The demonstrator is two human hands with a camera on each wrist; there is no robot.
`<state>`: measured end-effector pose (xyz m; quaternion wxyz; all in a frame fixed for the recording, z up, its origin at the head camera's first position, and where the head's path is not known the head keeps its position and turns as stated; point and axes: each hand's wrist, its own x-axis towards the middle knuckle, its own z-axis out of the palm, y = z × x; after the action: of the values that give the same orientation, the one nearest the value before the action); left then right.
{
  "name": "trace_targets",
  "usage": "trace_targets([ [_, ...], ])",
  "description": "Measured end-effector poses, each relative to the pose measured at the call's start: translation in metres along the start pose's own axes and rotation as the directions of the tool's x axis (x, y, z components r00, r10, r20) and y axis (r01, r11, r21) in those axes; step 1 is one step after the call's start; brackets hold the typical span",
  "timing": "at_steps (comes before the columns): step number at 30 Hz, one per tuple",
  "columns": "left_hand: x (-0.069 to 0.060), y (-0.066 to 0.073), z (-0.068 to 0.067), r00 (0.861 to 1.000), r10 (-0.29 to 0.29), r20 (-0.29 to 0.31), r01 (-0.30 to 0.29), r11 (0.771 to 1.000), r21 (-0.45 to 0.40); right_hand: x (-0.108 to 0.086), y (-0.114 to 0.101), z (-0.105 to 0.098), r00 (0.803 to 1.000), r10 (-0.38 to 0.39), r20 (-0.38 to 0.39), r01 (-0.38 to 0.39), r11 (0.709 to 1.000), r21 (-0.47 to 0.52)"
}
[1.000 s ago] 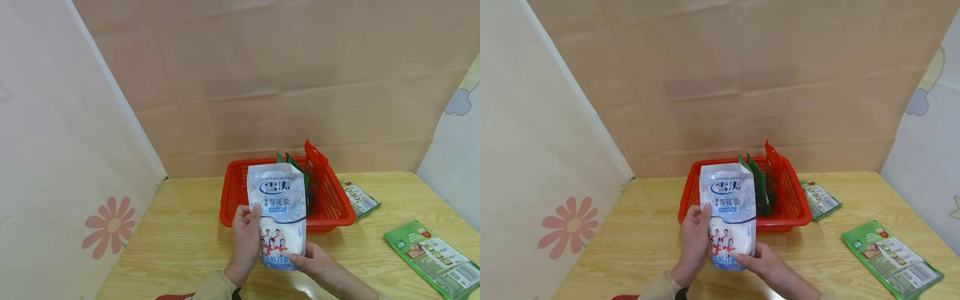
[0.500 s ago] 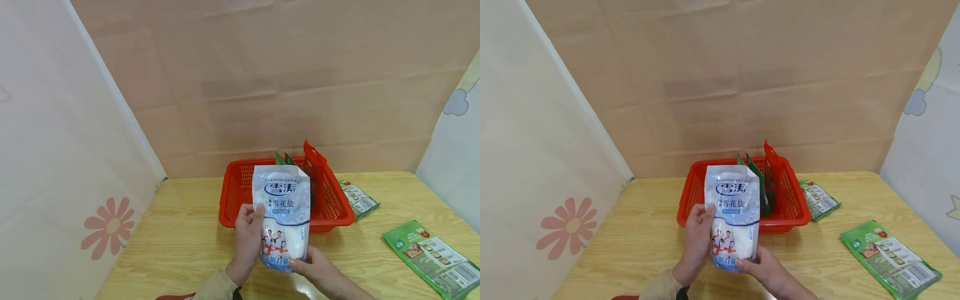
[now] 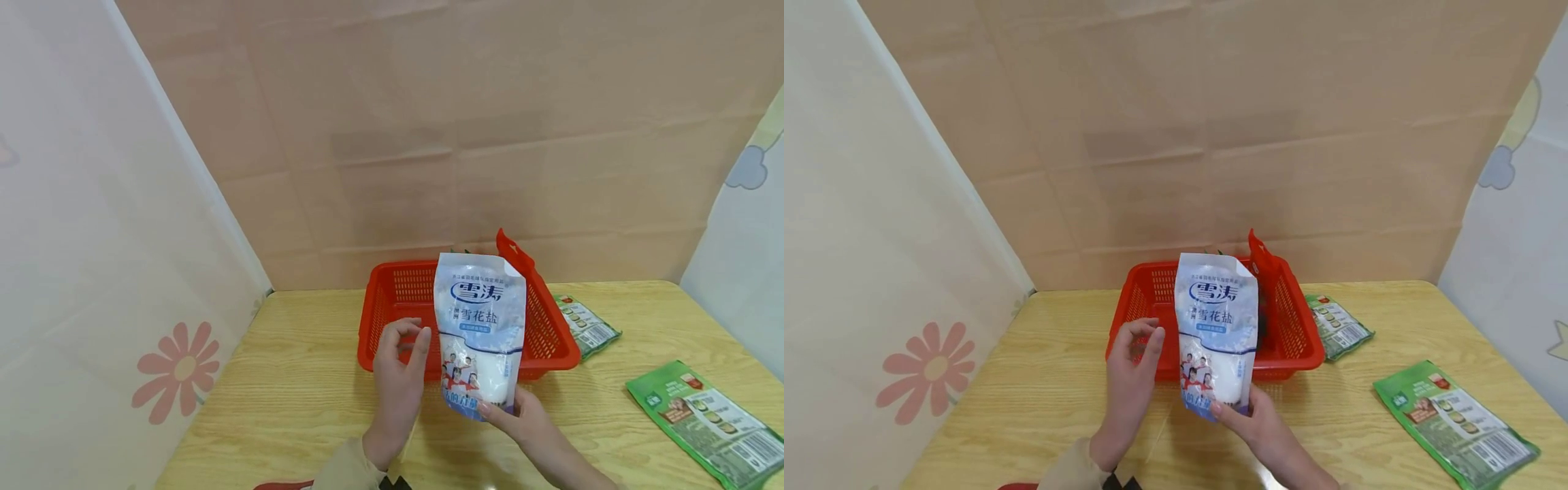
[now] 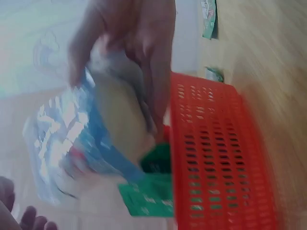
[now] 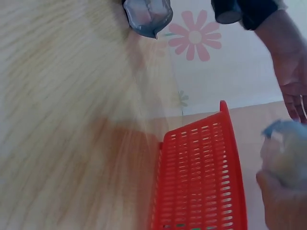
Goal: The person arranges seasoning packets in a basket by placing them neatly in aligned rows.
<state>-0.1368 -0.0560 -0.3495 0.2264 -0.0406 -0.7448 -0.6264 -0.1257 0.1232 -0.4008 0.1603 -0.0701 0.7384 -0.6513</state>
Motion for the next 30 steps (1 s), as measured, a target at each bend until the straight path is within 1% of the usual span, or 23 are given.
trace_targets([
  [1, -0.002, 0.004, 0.001, 1.0, 0.014, 0.012, -0.014, 0.999, 0.043, 0.0, -0.002, 0.002, 0.999, 0.003, -0.047, -0.004, 1.0, -0.005],
  [2, -0.004, 0.008, 0.002, 0.999, 0.014, 0.045, -0.017, 0.997, 0.074, 0.0, -0.004, 0.004, 0.996, 0.008, -0.09, -0.009, 1.0, -0.009],
  [4, -0.01, 0.016, 0.006, 0.991, -0.037, 0.128, 0.021, 0.992, 0.126, 0.0, -0.007, 0.008, 0.986, 0.019, -0.166, -0.02, 1.0, -0.004],
  [5, -0.012, 0.019, 0.009, 0.983, -0.074, 0.168, 0.048, 0.987, 0.15, -0.001, -0.009, 0.011, 0.979, 0.026, -0.202, -0.027, 1.0, -0.003],
  [7, -0.018, 0.027, 0.013, 0.959, -0.156, 0.238, 0.105, 0.972, 0.211, -0.001, -0.01, 0.015, 0.963, 0.017, -0.27, -0.022, 1.0, -0.014],
  [9, -0.024, 0.033, 0.016, 0.934, -0.209, 0.291, 0.128, 0.953, 0.275, -0.002, -0.011, 0.02, 0.947, -0.009, -0.321, -0.008, 0.999, -0.05],
  [11, -0.03, 0.038, 0.019, 0.913, -0.244, 0.327, 0.14, 0.94, 0.311, -0.003, -0.01, 0.023, 0.927, -0.062, -0.369, 0.018, 0.992, -0.122],
  [12, -0.032, 0.04, 0.02, 0.903, -0.26, 0.341, 0.147, 0.935, 0.323, -0.003, -0.009, 0.025, 0.913, -0.114, -0.393, 0.047, 0.983, -0.177],
  [13, -0.033, 0.041, 0.021, 0.894, -0.276, 0.352, 0.158, 0.931, 0.329, -0.004, -0.009, 0.027, 0.902, -0.151, -0.404, 0.061, 0.972, -0.226],
  [15, -0.034, 0.041, 0.023, 0.881, -0.311, 0.357, 0.204, 0.929, 0.308, -0.005, -0.008, 0.029, 0.888, -0.2, -0.415, 0.066, 0.947, -0.313],
  [16, -0.033, 0.041, 0.023, 0.878, -0.324, 0.353, 0.224, 0.929, 0.296, -0.005, -0.007, 0.03, 0.884, -0.228, -0.407, 0.085, 0.937, -0.34],
  [17, -0.033, 0.039, 0.024, 0.878, -0.333, 0.344, 0.24, 0.928, 0.286, -0.005, -0.006, 0.03, 0.883, -0.256, -0.394, 0.103, 0.924, -0.369],
  [18, -0.032, 0.038, 0.025, 0.881, -0.335, 0.335, 0.251, 0.93, 0.269, -0.006, -0.005, 0.03, 0.884, -0.28, -0.374, 0.121, 0.91, -0.397],
  [19, -0.032, 0.036, 0.025, 0.887, -0.327, 0.327, 0.255, 0.936, 0.244, -0.007, -0.004, 0.03, 0.89, -0.294, -0.349, 0.134, 0.899, -0.417],
  [21, -0.032, 0.032, 0.026, 0.9, -0.3, 0.315, 0.258, 0.951, 0.17, -0.008, -0.001, 0.031, 0.88, -0.356, -0.313, 0.175, 0.858, -0.482],
  [22, -0.032, 0.03, 0.027, 0.909, -0.275, 0.312, 0.247, 0.961, 0.127, -0.008, 0.001, 0.032, 0.867, -0.406, -0.288, 0.218, 0.83, -0.513],
  [23, -0.031, 0.028, 0.027, 0.919, -0.246, 0.309, 0.234, 0.969, 0.076, -0.008, 0.003, 0.033, 0.849, -0.456, -0.266, 0.258, 0.798, -0.545],
  [24, -0.031, 0.026, 0.027, 0.928, -0.214, 0.303, 0.217, 0.976, 0.024, -0.009, 0.005, 0.033, 0.834, -0.492, -0.25, 0.282, 0.769, -0.573],
  [26, -0.031, 0.023, 0.027, 0.945, -0.154, 0.287, 0.18, 0.982, -0.064, -0.009, 0.008, 0.036, 0.79, -0.572, -0.223, 0.34, 0.71, -0.616],
  [28, -0.03, 0.019, 0.027, 0.96, -0.113, 0.258, 0.142, 0.985, -0.096, -0.01, 0.009, 0.037, 0.755, -0.626, -0.193, 0.389, 0.666, -0.637],
  [30, -0.029, 0.016, 0.027, 0.969, -0.105, 0.225, 0.127, 0.988, -0.085, -0.011, 0.009, 0.039, 0.745, -0.641, -0.184, 0.388, 0.641, -0.662],
])
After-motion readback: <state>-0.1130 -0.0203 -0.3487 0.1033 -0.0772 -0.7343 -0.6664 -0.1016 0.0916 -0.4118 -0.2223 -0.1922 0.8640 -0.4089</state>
